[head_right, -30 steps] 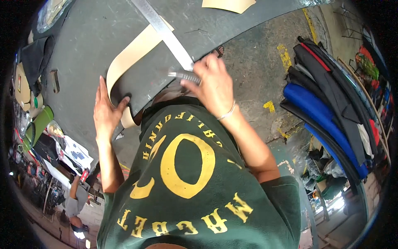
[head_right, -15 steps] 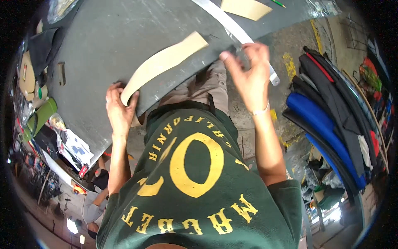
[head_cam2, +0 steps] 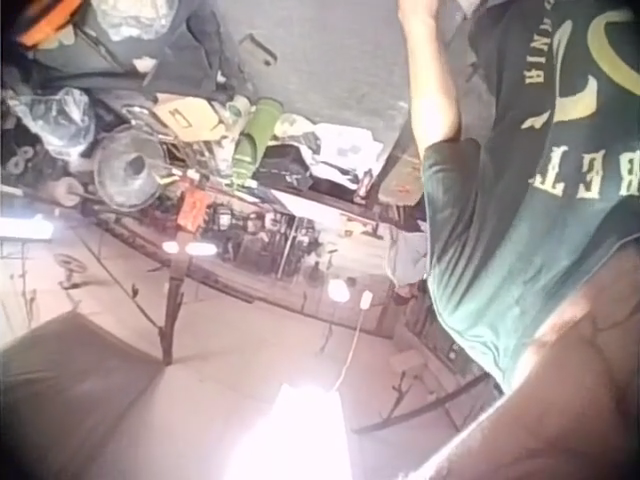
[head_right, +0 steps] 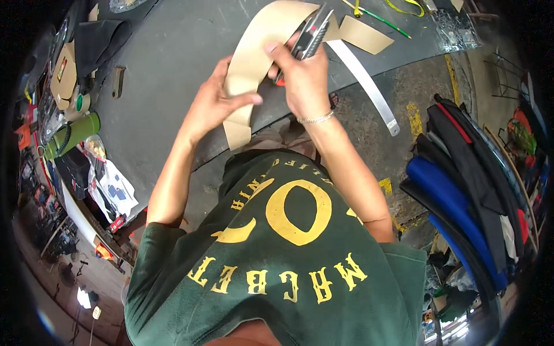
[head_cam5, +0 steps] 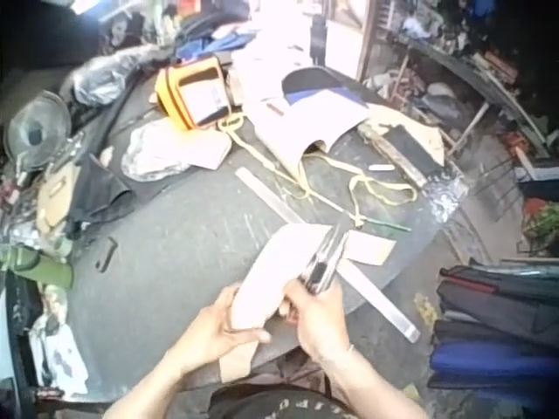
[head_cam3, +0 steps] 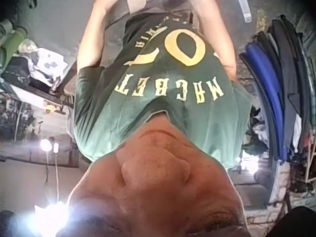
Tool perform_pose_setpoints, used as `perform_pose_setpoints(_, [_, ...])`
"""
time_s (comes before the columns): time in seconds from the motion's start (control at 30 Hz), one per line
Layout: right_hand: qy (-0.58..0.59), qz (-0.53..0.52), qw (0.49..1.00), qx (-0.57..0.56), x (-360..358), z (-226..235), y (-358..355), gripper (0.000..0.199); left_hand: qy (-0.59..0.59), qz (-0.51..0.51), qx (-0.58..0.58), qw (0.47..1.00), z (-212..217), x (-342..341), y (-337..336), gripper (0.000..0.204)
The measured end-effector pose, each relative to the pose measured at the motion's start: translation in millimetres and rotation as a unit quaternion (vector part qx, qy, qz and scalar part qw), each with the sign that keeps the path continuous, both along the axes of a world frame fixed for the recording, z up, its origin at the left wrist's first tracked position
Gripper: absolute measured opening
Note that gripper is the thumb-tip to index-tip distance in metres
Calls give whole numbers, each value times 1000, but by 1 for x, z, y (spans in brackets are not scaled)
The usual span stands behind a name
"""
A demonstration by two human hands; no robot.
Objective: Measuring and marking a strip of material with a pencil, then cutting it along a ruler using a utility knife on a workbench.
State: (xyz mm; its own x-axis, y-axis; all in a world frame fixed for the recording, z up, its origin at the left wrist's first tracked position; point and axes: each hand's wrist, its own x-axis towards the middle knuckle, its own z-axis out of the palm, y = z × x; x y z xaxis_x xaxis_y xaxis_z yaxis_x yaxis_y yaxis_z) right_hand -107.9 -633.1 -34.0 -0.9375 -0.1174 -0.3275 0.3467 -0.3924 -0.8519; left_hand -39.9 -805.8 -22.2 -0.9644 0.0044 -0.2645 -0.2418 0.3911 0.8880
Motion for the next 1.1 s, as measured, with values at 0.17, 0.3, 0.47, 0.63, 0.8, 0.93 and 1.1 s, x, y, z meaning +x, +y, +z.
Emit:
perform_pose_setpoints(0.17, [37, 1, 999, -26, -14, 2, 20, 15, -115, -39, 171, 978, -30, -10, -23, 41])
perform_pose_setpoints(0.3, [61, 60, 994, -69, -6, 2, 30, 18, -111, -60, 176, 976, -28, -30, -24, 52])
perform_pose_setpoints(0.47, [93, 138, 984, 71, 15, 5, 51, 22, -43, -116, 238, 963, -21, -53, -32, 56])
perform_pose_setpoints(0.63, [202, 41, 898, 389, -6, -21, 135, 15, 78, -148, 257, 952, 22, -85, -66, 54])
perform_pose_setpoints(0.8, [245, 181, 675, 672, -8, -39, 209, 44, 157, 130, 103, 974, -25, -102, -159, 41])
perform_pose_setpoints(0.93, [166, 236, 655, 699, 2, -46, 221, 41, 210, 177, 64, 959, -66, -66, -175, 56])
perform_pose_setpoints(1.1, [182, 133, 728, 648, -4, -25, 218, 38, 24, 265, -19, 964, -89, -15, -196, 55])
